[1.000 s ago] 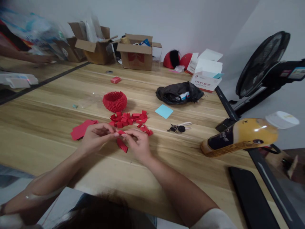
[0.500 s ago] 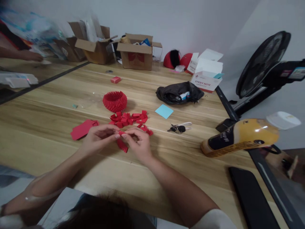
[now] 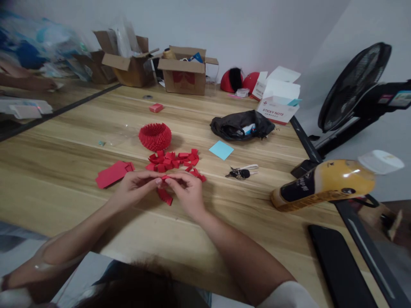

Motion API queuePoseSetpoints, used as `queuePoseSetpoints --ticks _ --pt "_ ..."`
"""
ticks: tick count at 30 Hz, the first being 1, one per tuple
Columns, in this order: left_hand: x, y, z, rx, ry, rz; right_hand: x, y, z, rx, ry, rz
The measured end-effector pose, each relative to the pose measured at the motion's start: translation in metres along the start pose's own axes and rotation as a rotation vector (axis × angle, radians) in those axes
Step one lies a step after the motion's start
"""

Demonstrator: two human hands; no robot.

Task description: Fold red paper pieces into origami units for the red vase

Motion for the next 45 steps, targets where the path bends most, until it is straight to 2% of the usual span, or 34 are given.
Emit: queuePoseSetpoints --ticks 7,14,24,34,39,45 --pt "0.003 0.000 -0.002 -0.044 -0.073 -0.012 0.002 -0.004 0.002 0.100 0.076 0.024" --pt "0.005 0.000 -0.007 -0.096 -0.126 0.009 0.003 -0.005 0.007 0.089 0.113 0.029" --pt "0.003 -0.001 -0.003 -0.050 -0.116 0.047 0.003 -0.006 -0.004 0.052 0.105 -0.006" --pt "0.000 -0.001 0.002 0.024 -0.040 0.080 0.005 -0.004 0.002 0.087 0.110 -0.013" --pt "-0.001 -0.001 0.002 0.044 -0.041 0.066 0.003 -0.003 0.002 0.042 0.077 -0.017" --pt "-0.001 -0.002 0.004 0.044 -0.051 0.016 0.000 -0.002 -0.007 -0.126 -0.035 -0.019"
Point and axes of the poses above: each hand's wrist, its own y-axis towards the middle knuckle, its own x-axis out of the palm, z = x × y, the point moved 6 cm from there along y, towards the middle knuckle, and after that the axes turned 14 degrees about -y, right-handed, at the moved point
